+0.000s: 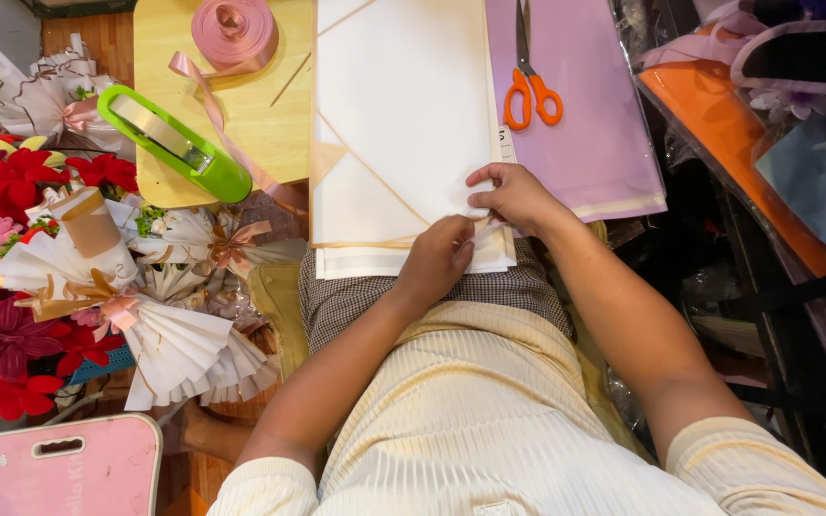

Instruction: The person is preparing the wrapping for a red flower bouquet by cutting and folding white and gold-trimmed paper.

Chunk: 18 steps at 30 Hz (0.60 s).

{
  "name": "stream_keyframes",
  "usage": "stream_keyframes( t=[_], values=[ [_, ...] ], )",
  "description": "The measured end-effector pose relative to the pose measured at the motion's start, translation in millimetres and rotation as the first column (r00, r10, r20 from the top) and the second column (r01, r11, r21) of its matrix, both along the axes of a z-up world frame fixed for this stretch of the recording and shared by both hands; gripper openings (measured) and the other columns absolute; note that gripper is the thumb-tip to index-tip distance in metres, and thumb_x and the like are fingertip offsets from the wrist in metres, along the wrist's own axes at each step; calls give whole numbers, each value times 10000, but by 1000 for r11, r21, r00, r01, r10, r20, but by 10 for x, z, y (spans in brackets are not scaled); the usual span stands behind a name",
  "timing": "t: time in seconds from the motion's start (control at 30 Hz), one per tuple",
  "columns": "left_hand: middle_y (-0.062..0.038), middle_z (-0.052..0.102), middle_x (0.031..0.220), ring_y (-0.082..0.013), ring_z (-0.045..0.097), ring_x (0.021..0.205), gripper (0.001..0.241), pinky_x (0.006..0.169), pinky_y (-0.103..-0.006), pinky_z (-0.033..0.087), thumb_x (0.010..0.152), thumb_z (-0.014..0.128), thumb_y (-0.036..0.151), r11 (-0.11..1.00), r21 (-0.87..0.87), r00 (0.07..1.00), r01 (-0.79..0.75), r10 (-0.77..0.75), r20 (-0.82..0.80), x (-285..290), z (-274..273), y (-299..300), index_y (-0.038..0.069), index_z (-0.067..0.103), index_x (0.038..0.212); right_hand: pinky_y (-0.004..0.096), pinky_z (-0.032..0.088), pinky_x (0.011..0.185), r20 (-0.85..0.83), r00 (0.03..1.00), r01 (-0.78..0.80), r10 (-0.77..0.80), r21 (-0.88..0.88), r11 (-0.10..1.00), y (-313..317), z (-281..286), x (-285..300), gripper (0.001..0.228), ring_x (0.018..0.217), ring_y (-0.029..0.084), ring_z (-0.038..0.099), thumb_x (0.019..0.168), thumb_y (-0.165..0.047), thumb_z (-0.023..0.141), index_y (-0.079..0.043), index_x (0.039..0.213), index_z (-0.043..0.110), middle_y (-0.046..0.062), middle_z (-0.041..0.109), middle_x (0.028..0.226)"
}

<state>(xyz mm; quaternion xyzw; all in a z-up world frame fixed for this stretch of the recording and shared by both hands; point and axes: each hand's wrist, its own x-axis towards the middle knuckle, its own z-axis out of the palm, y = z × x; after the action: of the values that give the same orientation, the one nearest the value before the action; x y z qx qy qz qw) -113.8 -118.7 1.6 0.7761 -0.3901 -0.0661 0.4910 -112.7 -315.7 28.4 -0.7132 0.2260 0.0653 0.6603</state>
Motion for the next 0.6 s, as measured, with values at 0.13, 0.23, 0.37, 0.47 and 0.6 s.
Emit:
stream_keyframes(
  t=[0.13,0.23,0.37,0.47,0.6],
  values=[
    [-92,615,1157,-314,695,988,121,821,-403,613,922,647,10,992,53,934,114,-125,335,-29,-206,-11,127,659,948,204,571,383,3,1000,-10,10,-9,1000,-7,-63,0,372,548,184,711,822,1,740,20,1185,667,-4,446,818],
    [-109,622,1149,-303,679,990,126,879,-396,577,956,625,115,982,166,928,91,-144,344,-81,-151,-91,101,672,1072,192,545,355,2,1000,-7,7,-53,999,-112,-355,58,355,489,136,656,800,-33,777,-22,1145,692,-4,463,780],
    [-98,622,1100,-292,661,1004,156,918,-384,564,946,706,225,969,218,939,118,-180,294,-81,-313,-133,93,712,1029,213,551,336,-4,1000,2,-2,-32,999,-42,-192,43,378,457,154,638,799,-1,764,1,1168,680,18,427,790],
    [-73,674,1041,-295,674,1016,142,896,-372,568,871,792,208,978,197,996,63,-74,50,-56,-308,-165,108,763,969,200,557,354,-11,1000,4,-5,-59,998,-49,-176,45,366,463,114,606,791,-23,771,-22,1149,695,10,462,768],
    [-74,702,963,-296,703,965,63,859,-377,579,878,784,167,988,154,997,13,0,-78,-70,-248,-155,127,772,926,203,575,377,-28,1000,2,-4,-61,998,-22,-112,23,387,496,98,597,786,-25,773,-12,1163,686,13,481,780]
  ],
)
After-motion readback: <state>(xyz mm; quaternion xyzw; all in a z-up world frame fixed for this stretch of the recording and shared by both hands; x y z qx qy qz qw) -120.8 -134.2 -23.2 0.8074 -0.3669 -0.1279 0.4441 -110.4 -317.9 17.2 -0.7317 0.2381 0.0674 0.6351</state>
